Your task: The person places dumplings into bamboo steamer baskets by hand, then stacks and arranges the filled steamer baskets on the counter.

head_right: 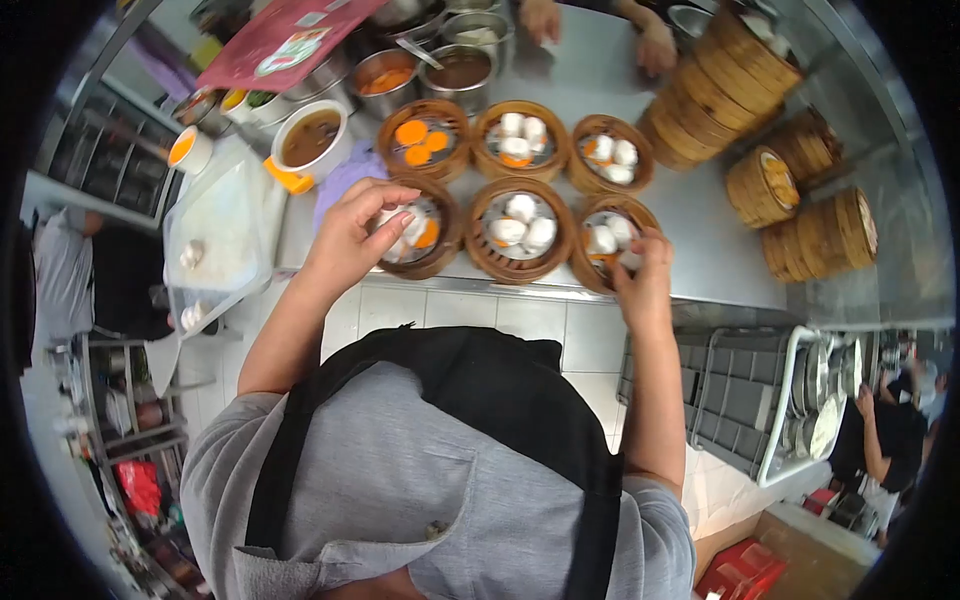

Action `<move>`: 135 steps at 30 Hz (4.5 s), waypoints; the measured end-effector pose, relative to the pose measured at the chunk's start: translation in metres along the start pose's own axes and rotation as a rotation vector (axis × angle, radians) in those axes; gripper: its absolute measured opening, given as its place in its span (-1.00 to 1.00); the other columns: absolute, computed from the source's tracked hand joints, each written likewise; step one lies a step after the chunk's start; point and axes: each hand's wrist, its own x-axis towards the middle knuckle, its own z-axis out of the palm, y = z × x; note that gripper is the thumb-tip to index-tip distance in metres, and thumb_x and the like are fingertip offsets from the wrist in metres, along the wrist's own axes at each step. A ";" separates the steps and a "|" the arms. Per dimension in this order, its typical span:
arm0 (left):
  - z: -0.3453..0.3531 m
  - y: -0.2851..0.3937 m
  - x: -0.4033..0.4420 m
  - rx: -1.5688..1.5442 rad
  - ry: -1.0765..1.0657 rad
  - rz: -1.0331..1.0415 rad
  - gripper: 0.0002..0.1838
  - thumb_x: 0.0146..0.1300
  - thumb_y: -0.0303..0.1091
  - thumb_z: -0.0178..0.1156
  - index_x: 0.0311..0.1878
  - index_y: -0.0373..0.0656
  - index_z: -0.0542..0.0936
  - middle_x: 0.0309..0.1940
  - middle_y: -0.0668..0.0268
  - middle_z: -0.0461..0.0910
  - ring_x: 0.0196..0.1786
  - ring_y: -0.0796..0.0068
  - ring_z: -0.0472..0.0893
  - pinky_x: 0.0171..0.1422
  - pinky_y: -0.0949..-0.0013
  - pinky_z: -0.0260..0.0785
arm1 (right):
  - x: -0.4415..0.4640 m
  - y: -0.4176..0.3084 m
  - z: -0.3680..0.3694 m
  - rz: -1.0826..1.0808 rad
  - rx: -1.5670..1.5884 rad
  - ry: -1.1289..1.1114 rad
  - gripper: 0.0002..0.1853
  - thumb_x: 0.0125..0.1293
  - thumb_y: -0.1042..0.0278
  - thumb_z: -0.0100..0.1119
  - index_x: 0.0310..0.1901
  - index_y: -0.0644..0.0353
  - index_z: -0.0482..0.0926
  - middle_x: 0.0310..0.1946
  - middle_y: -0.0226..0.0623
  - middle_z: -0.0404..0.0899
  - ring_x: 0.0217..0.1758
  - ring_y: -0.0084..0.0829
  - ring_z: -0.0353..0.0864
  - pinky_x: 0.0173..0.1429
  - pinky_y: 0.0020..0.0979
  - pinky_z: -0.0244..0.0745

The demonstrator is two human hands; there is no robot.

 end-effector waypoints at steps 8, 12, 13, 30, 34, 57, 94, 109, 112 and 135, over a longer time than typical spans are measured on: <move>-0.061 -0.041 -0.058 0.008 0.105 -0.121 -0.74 0.20 -0.44 0.27 -0.02 -0.14 0.61 -0.17 0.29 0.58 -0.12 0.41 0.55 -0.06 0.40 0.40 | 0.000 -0.003 0.007 0.168 -0.123 -0.058 -0.60 -0.06 0.67 0.28 -0.16 0.26 0.36 -0.17 -0.07 0.42 -0.04 -0.10 0.43 0.12 -0.23 0.37; -0.082 -0.050 -0.074 0.005 0.110 -0.205 -0.75 0.20 -0.46 0.25 -0.03 -0.15 0.61 -0.15 0.26 0.59 -0.12 0.43 0.56 -0.07 0.41 0.40 | 0.004 -0.010 0.001 0.277 -0.088 -0.021 -0.58 -0.05 0.60 0.36 -0.16 0.26 0.37 -0.21 -0.13 0.41 -0.14 -0.23 0.46 0.01 -0.29 0.42; -0.087 -0.052 -0.076 -0.011 0.109 -0.190 -0.75 0.20 -0.46 0.25 -0.03 -0.15 0.61 -0.15 0.26 0.59 -0.12 0.43 0.56 -0.07 0.41 0.40 | 0.004 -0.006 0.002 0.299 -0.065 -0.023 -0.58 -0.05 0.60 0.36 -0.16 0.27 0.37 -0.22 -0.17 0.41 -0.18 -0.29 0.46 -0.02 -0.32 0.43; -0.093 -0.049 -0.078 0.058 0.067 -0.157 -0.72 0.18 -0.51 0.26 -0.01 -0.15 0.60 -0.17 0.24 0.58 -0.11 0.38 0.57 -0.05 0.38 0.42 | 0.002 0.016 0.008 0.247 0.114 -0.082 -0.50 -0.04 0.53 0.38 -0.03 0.30 0.39 -0.13 -0.14 0.44 -0.07 -0.30 0.51 0.05 -0.30 0.45; -0.111 -0.063 -0.086 0.164 0.221 -0.083 -0.69 0.14 -0.56 0.27 -0.02 -0.13 0.59 -0.17 0.21 0.55 -0.11 0.31 0.59 -0.06 0.33 0.52 | 0.014 0.010 -0.002 0.172 -0.013 -0.106 -0.48 0.10 0.53 0.29 0.11 0.36 0.35 0.02 -0.06 0.40 0.10 -0.19 0.45 0.18 -0.22 0.40; -0.277 -0.254 -0.194 0.445 -0.050 -0.698 -0.43 -0.06 -0.29 0.40 0.10 -0.11 0.53 -0.02 0.08 0.52 0.04 0.07 0.55 0.14 0.21 0.40 | 0.056 -0.492 0.349 -0.761 0.246 -0.824 -0.46 0.13 0.39 0.25 0.18 0.20 0.39 0.12 -0.11 0.42 0.18 -0.07 0.46 0.20 -0.18 0.44; -0.328 -0.204 -0.233 0.528 -0.270 -0.794 -0.47 0.05 -0.20 0.37 0.11 -0.08 0.49 0.00 0.06 0.54 0.04 0.06 0.56 0.09 0.17 0.41 | 0.023 -0.529 0.342 -0.845 0.272 -0.970 -0.55 0.07 0.31 0.36 0.02 0.19 0.50 -0.02 0.00 0.47 0.06 -0.03 0.51 0.16 -0.20 0.41; -0.273 -0.215 -0.232 0.257 -0.074 -0.709 -0.46 0.12 -0.25 0.33 0.18 -0.07 0.44 0.06 0.03 0.46 0.08 0.06 0.53 0.14 0.16 0.38 | 0.028 -0.503 0.366 -0.534 0.297 -1.013 -0.57 0.06 0.34 0.29 0.01 0.19 0.51 -0.07 -0.04 0.43 -0.02 -0.06 0.53 0.09 -0.22 0.45; -0.263 -0.219 -0.220 0.303 -0.122 -0.633 -0.48 0.11 -0.27 0.34 0.15 -0.11 0.45 0.06 0.02 0.46 0.11 0.04 0.50 0.16 0.13 0.37 | 0.023 -0.497 0.370 -0.609 0.228 -0.972 -0.52 0.04 0.29 0.35 0.03 0.18 0.52 -0.06 -0.05 0.46 0.00 -0.04 0.53 0.11 -0.17 0.44; -0.246 -0.228 -0.202 0.222 -0.149 -0.476 -0.51 0.02 -0.44 0.34 0.04 -0.37 0.44 -0.10 0.06 0.44 -0.28 0.23 0.58 -0.20 0.32 0.51 | 0.018 -0.467 0.363 -0.859 0.075 -0.703 -0.56 0.00 0.22 0.37 -0.07 0.21 0.56 -0.07 -0.18 0.54 0.11 -0.20 0.48 0.00 -0.19 0.49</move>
